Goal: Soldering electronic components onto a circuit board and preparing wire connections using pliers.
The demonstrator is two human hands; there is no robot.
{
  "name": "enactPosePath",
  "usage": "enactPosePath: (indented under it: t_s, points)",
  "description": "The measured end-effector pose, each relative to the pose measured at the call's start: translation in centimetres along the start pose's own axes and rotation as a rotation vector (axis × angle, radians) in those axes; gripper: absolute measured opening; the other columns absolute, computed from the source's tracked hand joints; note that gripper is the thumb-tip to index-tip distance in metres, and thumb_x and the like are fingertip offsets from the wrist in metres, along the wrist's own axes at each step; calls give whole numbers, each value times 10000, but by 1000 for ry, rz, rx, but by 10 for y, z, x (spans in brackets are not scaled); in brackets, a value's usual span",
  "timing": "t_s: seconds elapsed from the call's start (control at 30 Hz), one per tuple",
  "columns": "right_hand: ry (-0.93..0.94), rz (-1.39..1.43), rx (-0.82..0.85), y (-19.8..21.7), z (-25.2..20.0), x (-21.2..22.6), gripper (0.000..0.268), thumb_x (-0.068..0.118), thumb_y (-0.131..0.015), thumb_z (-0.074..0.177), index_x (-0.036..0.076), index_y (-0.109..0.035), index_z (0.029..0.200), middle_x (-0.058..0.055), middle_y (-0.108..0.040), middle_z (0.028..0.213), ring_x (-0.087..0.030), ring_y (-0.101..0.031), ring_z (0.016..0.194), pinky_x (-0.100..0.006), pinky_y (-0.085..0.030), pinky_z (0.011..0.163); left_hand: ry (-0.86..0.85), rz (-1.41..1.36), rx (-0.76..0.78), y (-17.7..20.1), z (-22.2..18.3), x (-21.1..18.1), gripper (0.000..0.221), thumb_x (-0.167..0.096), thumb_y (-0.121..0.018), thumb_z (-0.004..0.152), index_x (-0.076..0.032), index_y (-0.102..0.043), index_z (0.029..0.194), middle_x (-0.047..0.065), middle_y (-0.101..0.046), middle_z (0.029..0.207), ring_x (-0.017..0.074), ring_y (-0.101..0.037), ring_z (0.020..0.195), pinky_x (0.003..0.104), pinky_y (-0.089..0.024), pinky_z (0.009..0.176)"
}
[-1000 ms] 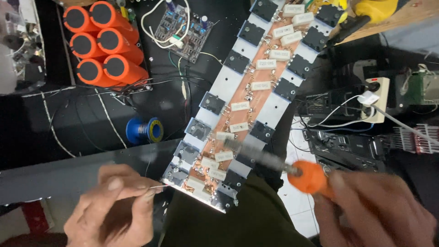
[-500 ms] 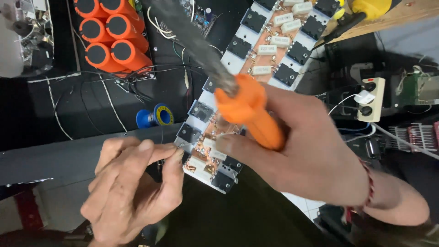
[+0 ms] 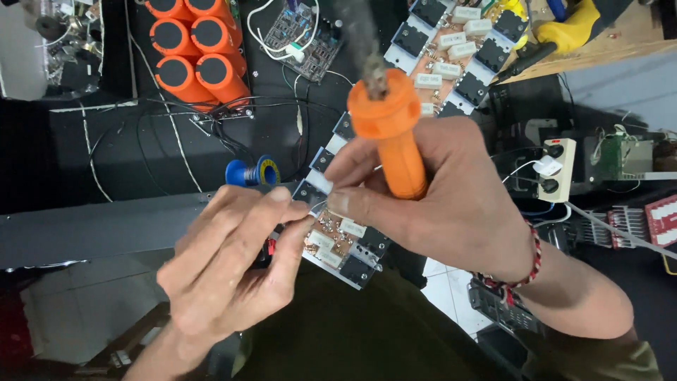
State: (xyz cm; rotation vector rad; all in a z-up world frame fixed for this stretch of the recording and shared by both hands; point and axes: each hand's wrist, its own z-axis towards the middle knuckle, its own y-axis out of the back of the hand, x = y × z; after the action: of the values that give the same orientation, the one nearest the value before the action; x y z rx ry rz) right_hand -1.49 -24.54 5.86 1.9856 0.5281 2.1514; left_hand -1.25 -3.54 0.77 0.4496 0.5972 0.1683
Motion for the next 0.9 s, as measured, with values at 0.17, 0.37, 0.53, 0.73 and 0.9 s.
enactPosePath:
  t_s: [0.17,0.37,0.53,0.73,0.9]
  points:
    - [-72,39,26,0,-4,-1,109,108,-814,834,38,-751,889,-49,-770,838,-106,-744,733,-223,-679,729,-51,13,20,8,-6,6,286,149,-829,885,129,-641,1101,187,-743,881,250,-686,678,382,-567,633]
    - [94,-333,2,29,-30,-7,228,243,-610,950,36,-633,858,-56,-597,796,-128,-549,659,-254,-472,616,-95,70,92,20,-10,8,307,118,-817,912,126,-618,1146,173,-772,892,233,-713,698,378,-563,660]
    - [172,-945,-184,46,-113,-26,452,166,-599,1040,-128,-678,1373,-241,-678,1019,-289,-610,725,-372,-449,522,-144,132,156,32,-8,4,225,86,-768,931,130,-661,1125,185,-786,919,226,-747,693,372,-529,648]
    - [-76,-1067,-246,29,-170,5,377,163,-799,878,46,-767,1235,-88,-723,904,-155,-595,557,-287,-481,535,-214,170,263,39,1,6,219,120,-816,914,126,-665,1073,126,-698,757,241,-723,668,374,-512,659]
    - [-207,-1243,-257,39,-210,-7,404,220,-796,916,116,-775,1305,-110,-696,1060,-263,-588,691,-386,-489,665,-261,115,269,37,7,9,133,108,-777,930,128,-682,1020,140,-631,700,231,-648,616,385,-473,614]
